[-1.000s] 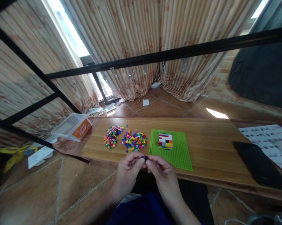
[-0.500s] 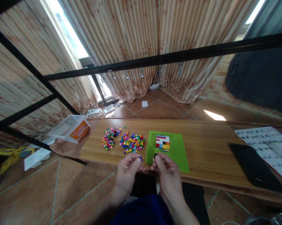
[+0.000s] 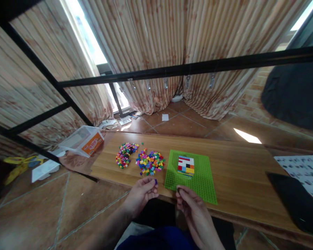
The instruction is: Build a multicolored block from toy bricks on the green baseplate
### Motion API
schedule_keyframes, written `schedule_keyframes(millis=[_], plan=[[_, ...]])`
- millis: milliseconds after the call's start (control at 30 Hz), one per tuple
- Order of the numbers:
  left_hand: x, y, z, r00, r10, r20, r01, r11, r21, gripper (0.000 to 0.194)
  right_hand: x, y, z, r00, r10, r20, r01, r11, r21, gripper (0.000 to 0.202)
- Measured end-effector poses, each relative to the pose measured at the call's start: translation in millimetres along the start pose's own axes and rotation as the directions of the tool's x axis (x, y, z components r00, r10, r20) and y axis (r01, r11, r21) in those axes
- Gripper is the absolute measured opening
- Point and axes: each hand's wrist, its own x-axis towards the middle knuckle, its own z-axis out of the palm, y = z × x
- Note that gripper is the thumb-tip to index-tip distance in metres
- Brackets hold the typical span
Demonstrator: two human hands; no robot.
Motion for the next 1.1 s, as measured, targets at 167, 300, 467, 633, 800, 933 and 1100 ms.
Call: schedule_keyframes(millis=[167,300,467,633,800,933,1100], plan=[[21,-6,-27.3,0.965,0.224,-0.138,-0.158,0.913,0.377,0.030,6,5,-14,0.992,0.107,-0.060,-0.109,0.993,-0.032,0.035],[35,-8,-38.9,0.946,0.321,-0.053,-0.239,0.797,0.555,0.019,9,6,-11,0.994,0.107,-0.023,-0.108,0.993,-0.049,0.035],[40,-12,-47.6,0.916,0.401,-0.004,-0.265,0.612,0.745,0.012,14,14,-12,0.993,0.121,-0.012,-0.121,0.990,-0.071,0.032],[37,-6,-44.0,0.891,0.451,0.049,-0.269,0.440,0.857,0.011,17,21,-11,0.994,0.107,0.005,-0.106,0.990,-0.094,0.034],[41,-4,-30.1,0.878,0.448,0.168,-0.273,0.180,0.945,0.013,18,26,-10,0.992,0.127,0.013,-0.123,0.978,-0.170,0.039],[50,-10,-19.5,0.897,0.377,0.230,-0.226,-0.054,0.973,0.020,18,29,-8,0.993,0.118,-0.025,-0.121,0.971,-0.207,0.041],[60,-14,-13.4,0.901,0.377,0.214,-0.181,-0.120,0.976,0.021,19,33,3,0.995,-0.021,-0.096,-0.008,0.955,-0.297,0.041]])
